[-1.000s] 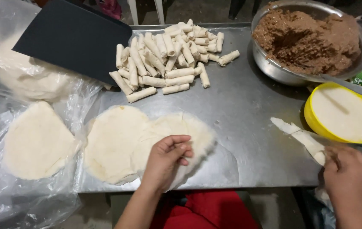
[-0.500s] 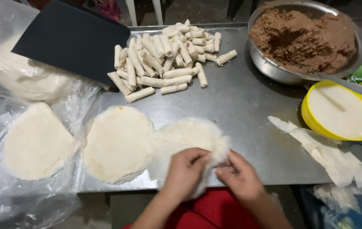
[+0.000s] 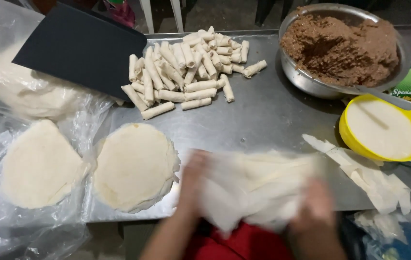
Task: Rolling lumpia by placing meat filling on thin wrappers and folding them into cylinders on a metal prep table.
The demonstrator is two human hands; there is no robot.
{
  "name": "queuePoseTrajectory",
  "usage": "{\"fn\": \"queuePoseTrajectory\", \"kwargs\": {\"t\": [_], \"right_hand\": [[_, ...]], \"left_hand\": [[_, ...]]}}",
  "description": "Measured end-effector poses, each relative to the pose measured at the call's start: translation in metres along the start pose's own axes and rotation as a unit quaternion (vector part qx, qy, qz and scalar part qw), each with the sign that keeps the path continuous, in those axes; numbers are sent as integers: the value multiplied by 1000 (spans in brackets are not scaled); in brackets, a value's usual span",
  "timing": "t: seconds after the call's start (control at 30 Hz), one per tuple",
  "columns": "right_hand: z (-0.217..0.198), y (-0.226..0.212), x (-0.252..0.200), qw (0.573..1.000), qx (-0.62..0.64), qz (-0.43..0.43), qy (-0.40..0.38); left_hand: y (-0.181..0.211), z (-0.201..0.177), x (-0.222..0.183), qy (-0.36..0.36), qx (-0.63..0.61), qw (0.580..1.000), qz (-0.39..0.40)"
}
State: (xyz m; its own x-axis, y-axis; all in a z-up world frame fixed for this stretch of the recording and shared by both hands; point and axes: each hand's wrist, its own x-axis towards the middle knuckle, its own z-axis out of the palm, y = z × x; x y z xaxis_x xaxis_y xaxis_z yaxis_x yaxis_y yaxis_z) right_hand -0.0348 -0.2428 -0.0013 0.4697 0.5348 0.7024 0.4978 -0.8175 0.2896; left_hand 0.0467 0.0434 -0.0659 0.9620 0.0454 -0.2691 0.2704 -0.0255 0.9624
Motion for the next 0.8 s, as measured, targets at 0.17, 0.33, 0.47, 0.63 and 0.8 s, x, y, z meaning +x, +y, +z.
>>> {"fn": "queuePoseTrajectory", "kwargs": {"t": [0.17,0.33,0.47,0.63,0.8], "right_hand": [[43,144,-105,729,546,396,117],[66,55,97,444,805,393,-3],[22,10,133,580,719,233,-304],[41,60,62,505,657,514,-221],[54,61,20,827,309,435,-177]], "left_hand": [[94,-132,-48,359,-317,873,87],[105,-61,-84,9,-187,979,75],[129,-51,-87,-209,-158,964,39],[103,-36,-5,-134,87,983,93],[97,45,-14,-41,277,885,371]]}}
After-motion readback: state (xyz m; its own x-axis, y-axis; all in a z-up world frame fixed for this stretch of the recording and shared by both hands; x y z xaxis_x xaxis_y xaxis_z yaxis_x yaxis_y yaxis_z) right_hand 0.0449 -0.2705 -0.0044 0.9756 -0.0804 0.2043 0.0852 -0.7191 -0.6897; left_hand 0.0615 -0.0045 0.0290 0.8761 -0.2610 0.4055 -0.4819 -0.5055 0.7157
